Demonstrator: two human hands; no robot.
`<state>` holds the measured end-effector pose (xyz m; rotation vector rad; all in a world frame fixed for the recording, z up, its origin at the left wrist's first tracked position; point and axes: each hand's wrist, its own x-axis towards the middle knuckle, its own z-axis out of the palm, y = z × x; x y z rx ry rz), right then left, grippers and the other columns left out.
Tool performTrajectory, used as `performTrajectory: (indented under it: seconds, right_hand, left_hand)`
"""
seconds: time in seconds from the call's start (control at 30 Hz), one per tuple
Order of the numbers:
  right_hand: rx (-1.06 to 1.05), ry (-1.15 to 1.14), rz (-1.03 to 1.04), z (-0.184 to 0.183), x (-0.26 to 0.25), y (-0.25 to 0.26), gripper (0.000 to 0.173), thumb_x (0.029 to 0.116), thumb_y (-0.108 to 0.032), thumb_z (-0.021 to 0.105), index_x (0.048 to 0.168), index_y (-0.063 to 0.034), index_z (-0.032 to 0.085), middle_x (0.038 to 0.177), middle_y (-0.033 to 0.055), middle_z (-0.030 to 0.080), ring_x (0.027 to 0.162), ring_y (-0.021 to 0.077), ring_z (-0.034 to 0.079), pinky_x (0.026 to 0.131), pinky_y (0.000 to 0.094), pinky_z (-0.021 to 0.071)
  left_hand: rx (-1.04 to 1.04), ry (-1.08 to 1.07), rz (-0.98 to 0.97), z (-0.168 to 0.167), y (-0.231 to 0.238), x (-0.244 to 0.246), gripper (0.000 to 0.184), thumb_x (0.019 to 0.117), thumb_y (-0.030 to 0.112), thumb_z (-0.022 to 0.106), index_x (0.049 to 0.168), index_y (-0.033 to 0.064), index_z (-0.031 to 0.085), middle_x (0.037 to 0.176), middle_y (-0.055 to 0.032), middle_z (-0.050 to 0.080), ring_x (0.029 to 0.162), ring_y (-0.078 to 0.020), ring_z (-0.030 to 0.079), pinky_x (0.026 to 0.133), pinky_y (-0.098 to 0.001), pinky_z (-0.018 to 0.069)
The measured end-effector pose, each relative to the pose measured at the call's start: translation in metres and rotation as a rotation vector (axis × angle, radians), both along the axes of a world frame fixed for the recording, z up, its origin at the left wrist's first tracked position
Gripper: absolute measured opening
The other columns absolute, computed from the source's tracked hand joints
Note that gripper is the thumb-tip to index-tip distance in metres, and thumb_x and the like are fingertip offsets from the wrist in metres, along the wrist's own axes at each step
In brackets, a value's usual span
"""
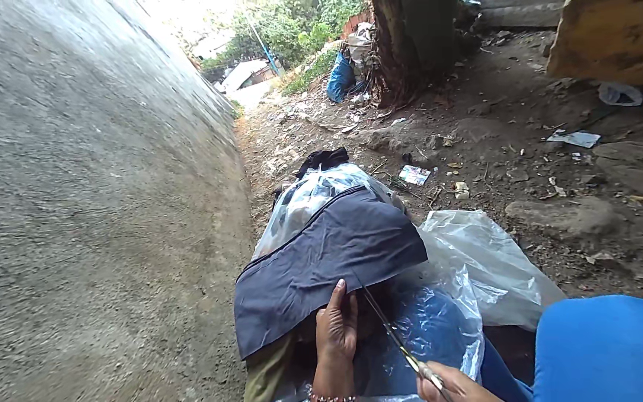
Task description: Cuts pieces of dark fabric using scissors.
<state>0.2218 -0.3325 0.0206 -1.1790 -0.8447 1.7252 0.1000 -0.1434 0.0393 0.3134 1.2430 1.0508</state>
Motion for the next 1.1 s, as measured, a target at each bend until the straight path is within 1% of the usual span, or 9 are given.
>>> performTrajectory:
  seconds: [0.1, 0.27, 0.43, 0.6, 0.7, 0.87, 0.97, 1.03, 1.1]
  right_hand:
    - [-0.015, -0.013, -0.045, 0.004, -0.014, 0.024, 0.038, 0.1026, -0.04, 0.054, 0.108, -0.0026, 0.057, 0.078, -0.0044, 0.05, 0.064, 0.0038, 0.049, 0.062, 0.0247, 0.045]
    - [-0.11, 0.0, -0.096, 0.009, -0.024, 0.05, 0.034, 0.1039, -0.04, 0.054, 0.105, -0.006, 0.055, 0.078, -0.0042, 0.048, 0.062, 0.0044, 0.048, 0.06, 0.0234, 0.0435]
    - [-0.124, 0.037, -0.18, 0.009, -0.036, 0.048, 0.027, 0.1008, -0.031, 0.061, 0.099, -0.0044, 0.056, 0.072, -0.0049, 0.048, 0.057, 0.0034, 0.045, 0.056, 0.0228, 0.0419]
    - [-0.106, 0.026, -0.183, 0.009, -0.038, 0.046, 0.023, 0.0992, -0.025, 0.064, 0.098, -0.0033, 0.056, 0.071, -0.0044, 0.048, 0.056, 0.0029, 0.045, 0.055, 0.0221, 0.0411]
    - [-0.102, 0.014, -0.17, 0.006, -0.037, 0.045, 0.021, 0.0972, -0.023, 0.066, 0.096, -0.0044, 0.055, 0.07, -0.0047, 0.048, 0.056, 0.003, 0.045, 0.054, 0.022, 0.0405]
    - [-0.056, -0.034, -0.143, 0.003, -0.033, 0.039, 0.018, 0.095, -0.018, 0.067, 0.093, -0.0033, 0.056, 0.069, -0.0035, 0.049, 0.054, 0.0043, 0.046, 0.053, 0.0232, 0.0415]
    - [-0.05, -0.055, -0.097, 0.0, -0.03, 0.041, 0.022, 0.0961, -0.023, 0.068, 0.098, -0.0029, 0.058, 0.072, -0.0028, 0.051, 0.057, 0.0049, 0.048, 0.055, 0.024, 0.0431]
    - [-0.071, -0.059, -0.083, -0.002, -0.029, 0.047, 0.03, 0.0975, -0.031, 0.067, 0.101, -0.0036, 0.058, 0.073, -0.003, 0.051, 0.058, 0.005, 0.048, 0.056, 0.0243, 0.0437]
    - [-0.114, -0.046, -0.075, -0.001, -0.026, 0.056, 0.039, 0.0997, -0.042, 0.061, 0.106, -0.0042, 0.055, 0.077, -0.0029, 0.049, 0.061, 0.0053, 0.047, 0.06, 0.0249, 0.0431]
  left_hand:
    - [0.004, 0.01, -0.01, -0.002, -0.001, 0.0, 0.003, 0.0987, 0.003, 0.062, 0.098, 0.0008, 0.06, 0.072, -0.0066, 0.068, 0.056, -0.01, 0.066, 0.053, -0.0224, 0.0585]
    - [0.024, 0.008, -0.038, -0.007, -0.001, -0.001, 0.006, 0.1008, 0.004, 0.06, 0.096, 0.0007, 0.059, 0.068, -0.006, 0.067, 0.054, -0.01, 0.064, 0.052, -0.0223, 0.0576]
    - [0.021, 0.003, -0.052, -0.013, -0.001, 0.0, 0.01, 0.1021, 0.006, 0.058, 0.092, 0.0028, 0.06, 0.065, -0.0045, 0.065, 0.051, -0.0088, 0.063, 0.051, -0.0218, 0.0568]
    - [0.053, 0.001, -0.092, -0.02, -0.002, 0.001, 0.023, 0.1048, 0.016, 0.055, 0.084, 0.0072, 0.061, 0.062, -0.0013, 0.061, 0.051, -0.0087, 0.06, 0.052, -0.0231, 0.0552]
    - [0.052, 0.006, -0.118, -0.024, -0.001, 0.003, 0.026, 0.1054, 0.021, 0.056, 0.085, 0.0051, 0.061, 0.063, -0.0036, 0.061, 0.052, -0.0109, 0.06, 0.053, -0.0259, 0.0552]
    - [0.024, 0.014, -0.11, -0.023, -0.001, 0.004, 0.025, 0.1045, 0.017, 0.057, 0.084, 0.0032, 0.059, 0.058, -0.0053, 0.06, 0.047, -0.0117, 0.059, 0.05, -0.0263, 0.0547]
    - [0.036, -0.008, -0.109, -0.022, 0.0, 0.001, 0.022, 0.1044, 0.014, 0.057, 0.087, 0.002, 0.061, 0.062, -0.0056, 0.062, 0.049, -0.011, 0.06, 0.051, -0.0251, 0.0556]
    - [0.056, -0.025, -0.113, -0.023, 0.001, -0.001, 0.019, 0.1039, 0.012, 0.056, 0.088, 0.0013, 0.061, 0.063, -0.0057, 0.063, 0.05, -0.0109, 0.06, 0.052, -0.0247, 0.0555]
    - [0.067, -0.041, -0.123, -0.024, 0.001, -0.001, 0.02, 0.1036, 0.01, 0.057, 0.086, 0.0013, 0.061, 0.062, -0.0057, 0.063, 0.05, -0.0108, 0.06, 0.052, -0.0243, 0.0556]
